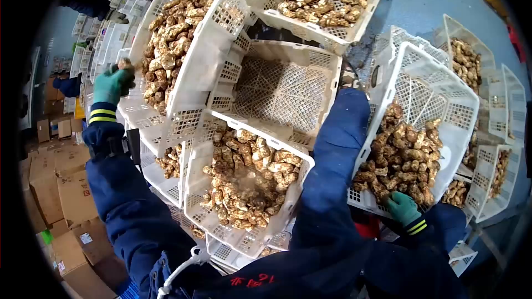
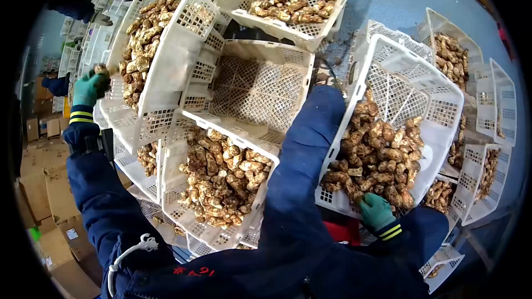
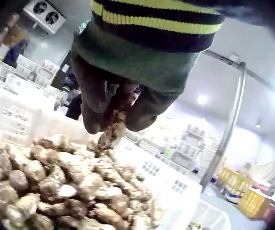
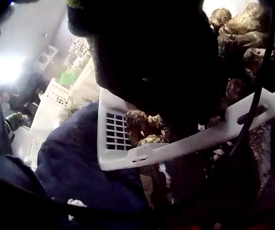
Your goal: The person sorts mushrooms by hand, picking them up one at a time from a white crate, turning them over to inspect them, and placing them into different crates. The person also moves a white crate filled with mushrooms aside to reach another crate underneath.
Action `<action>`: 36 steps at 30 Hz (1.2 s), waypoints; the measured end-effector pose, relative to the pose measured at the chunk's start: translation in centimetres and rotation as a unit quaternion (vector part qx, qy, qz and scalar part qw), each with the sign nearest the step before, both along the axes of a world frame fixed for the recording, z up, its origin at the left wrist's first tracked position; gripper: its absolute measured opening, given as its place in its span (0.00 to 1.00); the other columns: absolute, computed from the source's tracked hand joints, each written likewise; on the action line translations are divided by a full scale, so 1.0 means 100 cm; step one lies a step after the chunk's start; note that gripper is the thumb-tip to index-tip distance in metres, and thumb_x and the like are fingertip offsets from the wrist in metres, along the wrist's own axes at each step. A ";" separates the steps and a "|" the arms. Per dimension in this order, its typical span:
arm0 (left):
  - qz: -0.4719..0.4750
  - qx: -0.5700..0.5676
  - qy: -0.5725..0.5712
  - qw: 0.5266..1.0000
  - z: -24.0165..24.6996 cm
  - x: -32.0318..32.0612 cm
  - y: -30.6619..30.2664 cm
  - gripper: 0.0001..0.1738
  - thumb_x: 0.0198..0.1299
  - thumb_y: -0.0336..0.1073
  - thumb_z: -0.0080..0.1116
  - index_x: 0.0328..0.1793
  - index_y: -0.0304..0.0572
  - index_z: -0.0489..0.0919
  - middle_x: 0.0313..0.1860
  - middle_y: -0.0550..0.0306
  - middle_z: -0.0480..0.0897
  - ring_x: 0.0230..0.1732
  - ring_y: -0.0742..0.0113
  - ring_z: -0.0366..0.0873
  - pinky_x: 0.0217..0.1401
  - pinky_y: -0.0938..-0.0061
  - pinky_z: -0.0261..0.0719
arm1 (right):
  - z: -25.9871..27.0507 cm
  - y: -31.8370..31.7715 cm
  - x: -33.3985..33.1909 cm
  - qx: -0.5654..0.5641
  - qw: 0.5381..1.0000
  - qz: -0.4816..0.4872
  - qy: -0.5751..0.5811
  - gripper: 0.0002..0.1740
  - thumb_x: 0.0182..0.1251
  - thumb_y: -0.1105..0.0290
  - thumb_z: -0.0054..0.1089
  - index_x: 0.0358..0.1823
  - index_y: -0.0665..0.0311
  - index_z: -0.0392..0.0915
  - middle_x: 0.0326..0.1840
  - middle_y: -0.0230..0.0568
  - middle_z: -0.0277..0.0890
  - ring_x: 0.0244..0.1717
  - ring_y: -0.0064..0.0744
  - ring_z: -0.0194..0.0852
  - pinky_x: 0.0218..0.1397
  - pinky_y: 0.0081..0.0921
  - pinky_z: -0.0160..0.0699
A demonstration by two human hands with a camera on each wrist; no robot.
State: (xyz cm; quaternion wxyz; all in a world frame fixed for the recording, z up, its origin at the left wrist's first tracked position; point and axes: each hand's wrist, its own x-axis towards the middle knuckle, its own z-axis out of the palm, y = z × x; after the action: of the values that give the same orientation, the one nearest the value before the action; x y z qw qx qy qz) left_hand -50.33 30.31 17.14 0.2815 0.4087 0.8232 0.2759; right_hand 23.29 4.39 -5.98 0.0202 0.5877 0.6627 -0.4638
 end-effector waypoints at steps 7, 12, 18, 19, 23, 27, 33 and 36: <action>-0.188 0.186 -0.261 0.928 0.017 0.206 0.077 0.29 0.74 0.45 0.44 0.75 0.38 0.59 0.66 0.43 0.72 0.56 0.56 0.80 0.54 0.70 0.82 | 0.006 -0.013 0.021 0.180 0.971 0.153 0.028 0.13 0.66 0.61 0.53 0.39 0.63 0.79 0.32 0.50 0.77 0.38 0.52 0.76 0.40 0.43 0.73; -0.348 0.121 -0.160 0.916 -0.032 0.288 0.000 0.24 0.70 0.40 0.53 0.69 0.36 0.70 0.57 0.50 0.80 0.53 0.66 0.81 0.51 0.75 0.81 | 0.002 -0.017 0.037 0.016 0.980 -0.170 0.103 0.15 0.67 0.61 0.54 0.43 0.64 0.81 0.37 0.50 0.81 0.41 0.50 0.81 0.43 0.39 0.77; -0.325 -0.116 -0.283 0.895 -0.077 0.429 -0.182 0.26 0.71 0.38 0.52 0.71 0.34 0.67 0.54 0.54 0.81 0.50 0.69 0.80 0.49 0.78 0.78 | -0.058 -0.040 0.061 0.291 0.947 0.061 0.122 0.11 0.65 0.63 0.56 0.43 0.59 0.79 0.42 0.44 0.78 0.42 0.49 0.78 0.45 0.38 0.79; -0.299 -0.141 -0.348 0.877 -0.089 0.443 -0.207 0.26 0.71 0.39 0.51 0.71 0.35 0.67 0.54 0.54 0.81 0.50 0.69 0.79 0.50 0.78 0.77 | -0.056 -0.039 0.062 0.341 0.925 0.130 0.107 0.11 0.64 0.64 0.56 0.44 0.59 0.79 0.44 0.44 0.78 0.43 0.49 0.78 0.45 0.39 0.79; -0.232 -0.151 -0.431 0.859 -0.116 0.503 -0.267 0.28 0.72 0.44 0.49 0.73 0.36 0.64 0.56 0.53 0.80 0.54 0.69 0.78 0.52 0.78 0.76 | -0.047 -0.043 0.057 0.237 0.957 0.116 0.120 0.12 0.66 0.63 0.55 0.46 0.58 0.79 0.44 0.46 0.78 0.44 0.52 0.78 0.47 0.41 0.78; -0.249 -0.137 -0.500 0.818 -0.134 0.539 -0.286 0.25 0.73 0.42 0.50 0.70 0.37 0.68 0.57 0.54 0.80 0.53 0.69 0.79 0.52 0.79 0.76 | -0.041 -0.047 0.051 0.238 0.948 0.199 0.069 0.12 0.63 0.65 0.55 0.47 0.57 0.77 0.42 0.41 0.77 0.43 0.48 0.78 0.43 0.41 0.79; -0.252 -0.147 -0.481 0.827 -0.148 0.540 -0.289 0.27 0.72 0.47 0.51 0.70 0.37 0.69 0.56 0.54 0.80 0.51 0.69 0.80 0.49 0.78 0.76 | -0.016 -0.048 0.048 0.161 0.974 0.139 0.083 0.12 0.65 0.61 0.52 0.45 0.56 0.78 0.41 0.45 0.77 0.41 0.51 0.77 0.45 0.41 0.78; -0.246 -0.161 -0.482 0.825 -0.167 0.545 -0.298 0.28 0.71 0.48 0.52 0.69 0.38 0.69 0.56 0.54 0.80 0.51 0.68 0.80 0.49 0.78 0.77 | -0.002 -0.048 0.053 0.078 0.996 0.020 0.037 0.16 0.68 0.55 0.51 0.48 0.55 0.79 0.45 0.45 0.80 0.47 0.49 0.79 0.51 0.41 0.77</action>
State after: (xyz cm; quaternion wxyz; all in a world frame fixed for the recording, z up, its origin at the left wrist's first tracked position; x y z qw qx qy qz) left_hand 4.20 0.53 0.41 0.7627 0.3620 0.4873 0.2230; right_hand 28.55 -0.43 -6.15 -0.0408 0.5564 0.7090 -0.4315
